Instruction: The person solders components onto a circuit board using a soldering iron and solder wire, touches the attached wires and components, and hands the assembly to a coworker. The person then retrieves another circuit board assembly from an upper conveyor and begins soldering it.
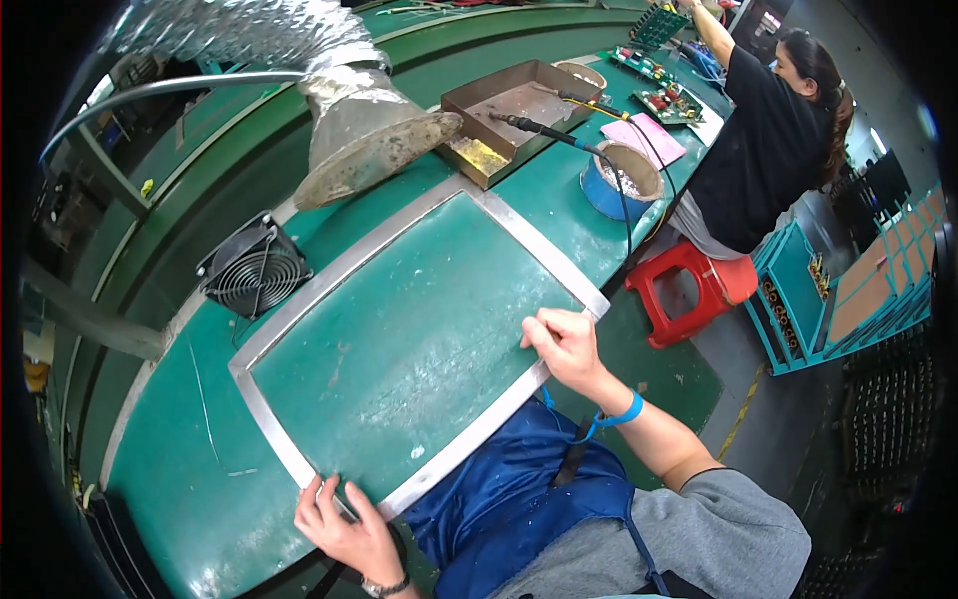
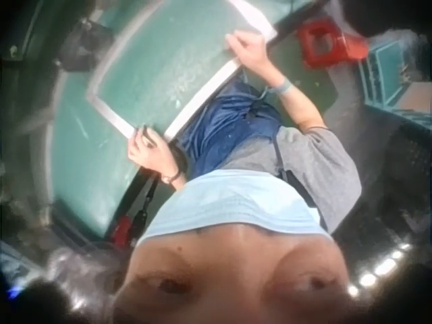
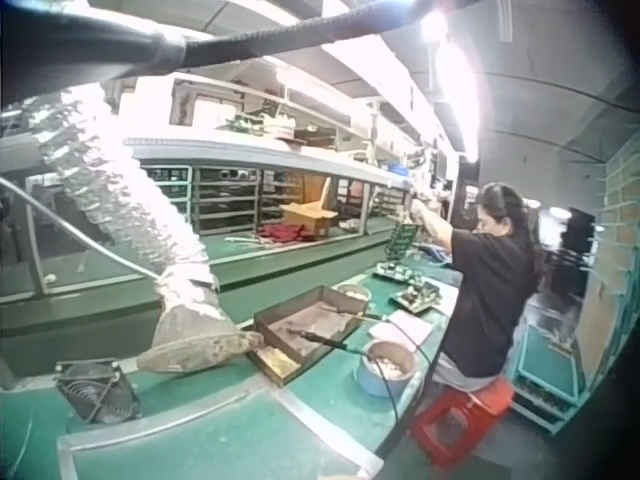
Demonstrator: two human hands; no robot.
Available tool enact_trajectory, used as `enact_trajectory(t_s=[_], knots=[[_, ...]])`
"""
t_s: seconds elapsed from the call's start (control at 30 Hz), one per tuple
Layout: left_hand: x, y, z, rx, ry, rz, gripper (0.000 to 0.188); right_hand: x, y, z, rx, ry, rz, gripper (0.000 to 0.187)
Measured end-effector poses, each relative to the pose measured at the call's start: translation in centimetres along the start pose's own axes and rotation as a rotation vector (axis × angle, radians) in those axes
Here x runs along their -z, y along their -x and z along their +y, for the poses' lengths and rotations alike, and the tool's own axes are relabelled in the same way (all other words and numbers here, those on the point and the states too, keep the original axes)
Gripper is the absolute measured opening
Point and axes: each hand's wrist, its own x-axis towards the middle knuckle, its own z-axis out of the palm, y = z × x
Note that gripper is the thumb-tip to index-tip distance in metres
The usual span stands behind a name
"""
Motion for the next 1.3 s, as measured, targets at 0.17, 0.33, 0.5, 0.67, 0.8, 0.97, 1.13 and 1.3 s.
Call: enact_trajectory(t_s=[0.17, 0.33, 0.5, 0.67, 0.8, 0.97, 1.13, 1.3], knots=[[2.4, -4.0, 1.3, 0.022, -0.023, -0.095, 0.016, 0.1, 0.0, -0.2, 0.05, -0.065, -0.024, 0.029], [0.8, -7.1, 2.3, -0.072, -0.058, -0.126, 0.017, 1.5, -0.6, -0.2, 0.082, -0.09, -0.173, 0.03], [0.0, -9.7, 3.0, -0.041, -0.193, -0.261, 0.026, 1.6, -1.2, 0.6, 0.064, -0.156, -0.224, 0.025], [-1.3, -9.7, 0.8, 0.024, -0.162, -0.153, 0.019, 0.6, -1.3, 1.0, 0.083, -0.162, -0.282, 0.02], [-2.6, -11.6, 1.4, -0.031, -0.149, -0.168, 0.024, 1.8, -0.6, 0.5, 0.041, 0.001, -0.197, 0.026], [0.7, -10.3, -0.2, 0.003, -0.075, -0.209, 0.023, 0.5, -0.1, 0.3, 0.039, -0.004, -0.142, 0.026], [3.3, -9.4, -2.9, 0.017, -0.093, -0.21, 0.023, 0.2, 0.8, -0.2, 0.005, 0.107, -0.109, 0.028], [4.7, -10.8, -6.8, -0.012, -0.171, -0.163, 0.031, 0.0, 0.7, -0.2, -0.01, 0.126, -0.1, 0.031]])
